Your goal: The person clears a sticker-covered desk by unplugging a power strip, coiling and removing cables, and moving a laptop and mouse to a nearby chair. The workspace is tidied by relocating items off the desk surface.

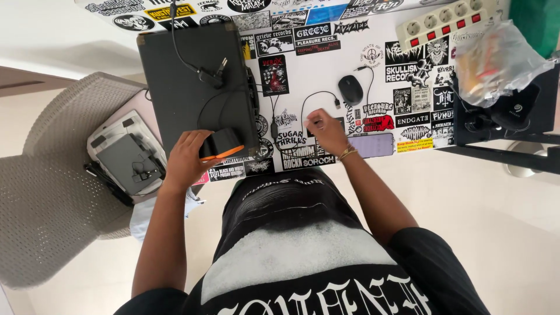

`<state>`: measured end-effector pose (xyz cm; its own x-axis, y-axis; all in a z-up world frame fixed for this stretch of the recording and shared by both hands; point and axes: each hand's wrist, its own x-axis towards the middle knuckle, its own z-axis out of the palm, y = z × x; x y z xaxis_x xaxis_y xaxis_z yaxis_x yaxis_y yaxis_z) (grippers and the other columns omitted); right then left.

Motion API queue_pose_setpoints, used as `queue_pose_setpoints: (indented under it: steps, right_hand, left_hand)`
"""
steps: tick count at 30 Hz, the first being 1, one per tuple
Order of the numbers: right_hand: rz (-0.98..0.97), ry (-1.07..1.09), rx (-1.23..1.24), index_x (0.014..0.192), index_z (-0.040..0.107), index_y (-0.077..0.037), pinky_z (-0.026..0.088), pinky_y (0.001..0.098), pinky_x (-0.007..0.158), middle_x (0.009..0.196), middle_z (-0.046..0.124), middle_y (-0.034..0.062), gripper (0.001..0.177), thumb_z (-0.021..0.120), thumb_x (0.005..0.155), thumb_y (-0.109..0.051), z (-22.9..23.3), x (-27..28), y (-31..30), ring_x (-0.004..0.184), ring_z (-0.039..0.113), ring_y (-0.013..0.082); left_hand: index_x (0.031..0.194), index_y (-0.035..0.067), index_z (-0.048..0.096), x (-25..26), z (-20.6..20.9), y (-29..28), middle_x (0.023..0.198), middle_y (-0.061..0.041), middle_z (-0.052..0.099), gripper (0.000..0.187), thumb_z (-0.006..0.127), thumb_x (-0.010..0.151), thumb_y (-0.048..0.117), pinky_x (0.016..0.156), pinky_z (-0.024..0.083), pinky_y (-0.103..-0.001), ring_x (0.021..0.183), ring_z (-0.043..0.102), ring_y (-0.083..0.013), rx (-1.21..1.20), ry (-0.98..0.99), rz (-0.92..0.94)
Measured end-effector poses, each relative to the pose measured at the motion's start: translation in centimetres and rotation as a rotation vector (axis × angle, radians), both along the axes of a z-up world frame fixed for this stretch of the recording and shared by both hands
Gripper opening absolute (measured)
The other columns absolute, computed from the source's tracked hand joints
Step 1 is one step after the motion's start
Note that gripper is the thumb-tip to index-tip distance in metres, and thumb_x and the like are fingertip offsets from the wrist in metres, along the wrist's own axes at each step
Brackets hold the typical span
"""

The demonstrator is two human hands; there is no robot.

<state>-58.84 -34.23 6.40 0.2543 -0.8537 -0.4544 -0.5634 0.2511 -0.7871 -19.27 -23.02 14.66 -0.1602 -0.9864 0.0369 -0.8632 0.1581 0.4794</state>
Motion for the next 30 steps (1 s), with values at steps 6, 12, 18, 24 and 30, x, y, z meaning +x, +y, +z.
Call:
queue_pose_setpoints:
  steps: [6, 12, 18, 24, 30]
  right_hand:
    - [-0.007, 0.031, 0.007, 0.116, 0.065, -0.016, 0.056, 0.0424, 0.089, 0.114, 0.073, 0.0121, 0.033, 0.070, 0.097, -0.042, 1.0, -1.6, -0.4, 0.106, 0.071, 0.0321]
    - [-0.082, 0.152, -0.125, 0.115, 0.064, -0.013, 0.056, 0.0451, 0.093, 0.116, 0.070, 0.0161, 0.033, 0.078, 0.092, -0.031, 0.4, -2.1, -1.6, 0.109, 0.069, 0.0353]
    - [-0.226, 0.557, -0.531, 0.122, 0.044, -0.013, 0.049, 0.0592, 0.099, 0.135, 0.039, 0.0147, 0.053, 0.081, 0.085, -0.013, -4.8, -5.5, -5.0, 0.129, 0.044, 0.0450]
    - [-0.212, 0.538, -0.426, 0.124, 0.039, -0.014, 0.049, 0.0609, 0.098, 0.134, 0.043, 0.0148, 0.049, 0.076, 0.091, -0.012, -5.1, -5.7, -6.0, 0.126, 0.049, 0.0448]
    - [-0.245, 0.413, -0.655, 0.120, 0.042, -0.012, 0.051, 0.0544, 0.092, 0.122, 0.049, 0.0134, 0.055, 0.083, 0.083, -0.010, -5.2, -4.5, -4.5, 0.112, 0.057, 0.0428]
  left_hand:
    - [0.126, 0.010, 0.069, -0.4, -0.8, 0.2, 0.117, -0.005, 0.069, 0.068, 0.094, 0.067, 0.032, 0.098, 0.050, -0.037, 0.112, 0.065, -0.0277, -0.033, -0.004, 0.036]
    - [0.129, 0.013, 0.068, -0.6, -1.3, 0.4, 0.119, -0.002, 0.069, 0.072, 0.094, 0.067, 0.038, 0.098, 0.050, -0.037, 0.115, 0.064, -0.0247, -0.031, -0.035, 0.072]
    - [0.134, 0.012, 0.066, -1.8, 0.2, 0.2, 0.128, -0.006, 0.068, 0.093, 0.097, 0.052, 0.042, 0.115, 0.040, -0.044, 0.121, 0.061, -0.0282, -0.194, -0.108, 0.064]
    - [0.134, 0.011, 0.064, -7.7, 2.4, -0.4, 0.141, -0.010, 0.060, 0.077, 0.093, 0.073, 0.048, 0.114, 0.036, -0.051, 0.128, 0.055, -0.0319, -0.423, 0.002, 0.094]
    - [0.131, 0.012, 0.066, -12.6, 1.1, -1.4, 0.131, -0.008, 0.064, 0.048, 0.076, 0.093, 0.039, 0.110, 0.043, -0.047, 0.120, 0.063, -0.0282, -0.447, 0.119, 0.015]
